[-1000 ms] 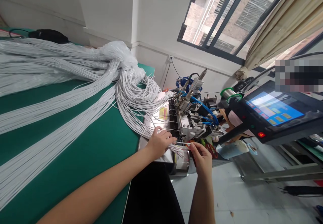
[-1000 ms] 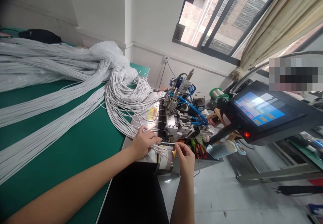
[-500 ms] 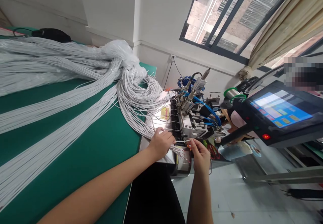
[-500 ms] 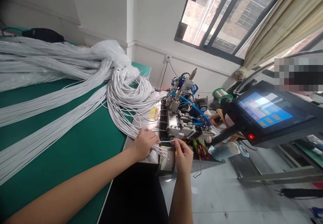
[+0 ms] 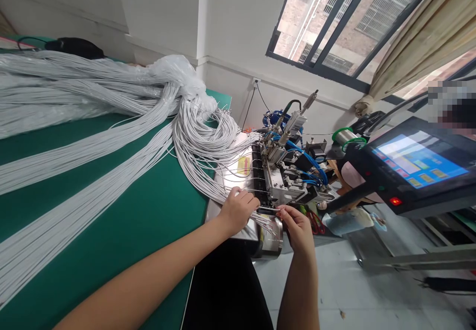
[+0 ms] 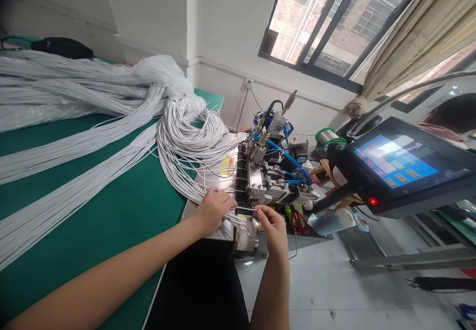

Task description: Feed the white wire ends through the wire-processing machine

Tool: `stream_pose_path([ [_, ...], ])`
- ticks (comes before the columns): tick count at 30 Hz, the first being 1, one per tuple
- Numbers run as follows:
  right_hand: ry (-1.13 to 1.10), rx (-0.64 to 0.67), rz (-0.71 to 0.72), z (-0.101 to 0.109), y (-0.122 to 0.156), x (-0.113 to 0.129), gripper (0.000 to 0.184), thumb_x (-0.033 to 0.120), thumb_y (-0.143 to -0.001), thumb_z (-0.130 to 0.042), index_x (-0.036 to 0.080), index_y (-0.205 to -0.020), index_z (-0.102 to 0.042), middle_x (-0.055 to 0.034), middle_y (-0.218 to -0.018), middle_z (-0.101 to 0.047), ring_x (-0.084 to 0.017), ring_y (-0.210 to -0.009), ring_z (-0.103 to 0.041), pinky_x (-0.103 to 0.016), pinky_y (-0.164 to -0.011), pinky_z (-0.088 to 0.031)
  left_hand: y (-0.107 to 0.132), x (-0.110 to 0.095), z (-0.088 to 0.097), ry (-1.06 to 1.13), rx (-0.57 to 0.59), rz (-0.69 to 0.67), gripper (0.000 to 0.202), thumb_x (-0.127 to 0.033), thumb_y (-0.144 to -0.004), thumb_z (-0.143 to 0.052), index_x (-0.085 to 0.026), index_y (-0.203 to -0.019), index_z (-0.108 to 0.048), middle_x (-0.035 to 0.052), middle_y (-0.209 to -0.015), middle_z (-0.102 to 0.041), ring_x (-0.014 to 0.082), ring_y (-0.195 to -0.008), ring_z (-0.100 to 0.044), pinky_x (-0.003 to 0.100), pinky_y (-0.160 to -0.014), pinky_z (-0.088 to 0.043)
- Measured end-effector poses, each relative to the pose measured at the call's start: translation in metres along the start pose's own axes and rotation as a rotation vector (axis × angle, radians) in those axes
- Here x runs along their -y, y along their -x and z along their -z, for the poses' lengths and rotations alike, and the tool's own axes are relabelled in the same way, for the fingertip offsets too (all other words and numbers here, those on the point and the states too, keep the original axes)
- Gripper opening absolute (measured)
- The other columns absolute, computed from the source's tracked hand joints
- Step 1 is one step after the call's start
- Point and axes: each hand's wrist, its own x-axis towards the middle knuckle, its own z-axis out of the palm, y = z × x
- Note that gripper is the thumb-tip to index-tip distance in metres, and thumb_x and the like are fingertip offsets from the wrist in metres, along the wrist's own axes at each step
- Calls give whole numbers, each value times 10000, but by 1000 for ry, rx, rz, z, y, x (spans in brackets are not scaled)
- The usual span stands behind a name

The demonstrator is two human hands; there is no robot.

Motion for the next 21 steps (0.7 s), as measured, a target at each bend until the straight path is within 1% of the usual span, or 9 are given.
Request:
stream_pose_path([
  [2,36,13,6,3,-3,-1,285,422,-753,-706,163,-873,-705,-60,-802,-691,-196,-752,-610,-279,-679,-465,0,0,0,0,-2,-18,271,-61,-822,-449,-227,-971,-603,26,-847,-594,186,-838,-513,379,-860,-291],
  [5,166,3,12,3,-7,1,343,465,-727,-712,148,-857,-699,-73,-806,-694,-203,-733,-606,-277,-649,-459,0,1,0,-17,1,-38,370,-34,-801,-457,-262,-1051,-607,25,-872,-590,185,-856,-511,390,-878,-282],
  [8,291,-13,37,1,-9,2,370,499,-728,-692,141,-820,-695,-68,-758,-683,-191,-674,-586,-267,-605,-441,1,1,-1,-31,6,-49,408,-38,-788,-479,-264,-1105,-602,34,-923,-591,192,-899,-507,406,-904,-270],
  [10,334,-28,61,0,-9,2,378,510,-745,-667,139,-811,-690,-66,-735,-673,-187,-652,-571,-267,-592,-431,1,1,0,-32,22,-46,407,-52,-793,-485,-257,-1125,-599,40,-950,-592,199,-922,-504,415,-914,-266],
  [14,343,-39,79,0,-11,-4,361,510,-781,-624,151,-785,-654,-47,-702,-639,-181,-642,-539,-264,-590,-409,0,-1,2,-36,59,-24,416,-60,-794,-488,-251,-1148,-597,54,-985,-589,211,-960,-495,426,-928,-262],
  [18,313,-5,72,-1,-17,-11,319,486,-792,-610,174,-725,-591,2,-634,-545,-149,-592,-462,-243,-549,-348,0,-3,3,-43,95,10,412,-75,-777,-526,-252,-1141,-602,54,-996,-577,223,-971,-491,436,-927,-267],
  [21,255,32,73,-2,-21,-14,322,476,-780,-605,185,-657,-540,23,-590,-477,-136,-570,-415,-236,-533,-318,-1,-3,3,-38,113,24,412,-81,-769,-547,-256,-1137,-604,52,-1001,-570,222,-974,-491,443,-935,-268],
])
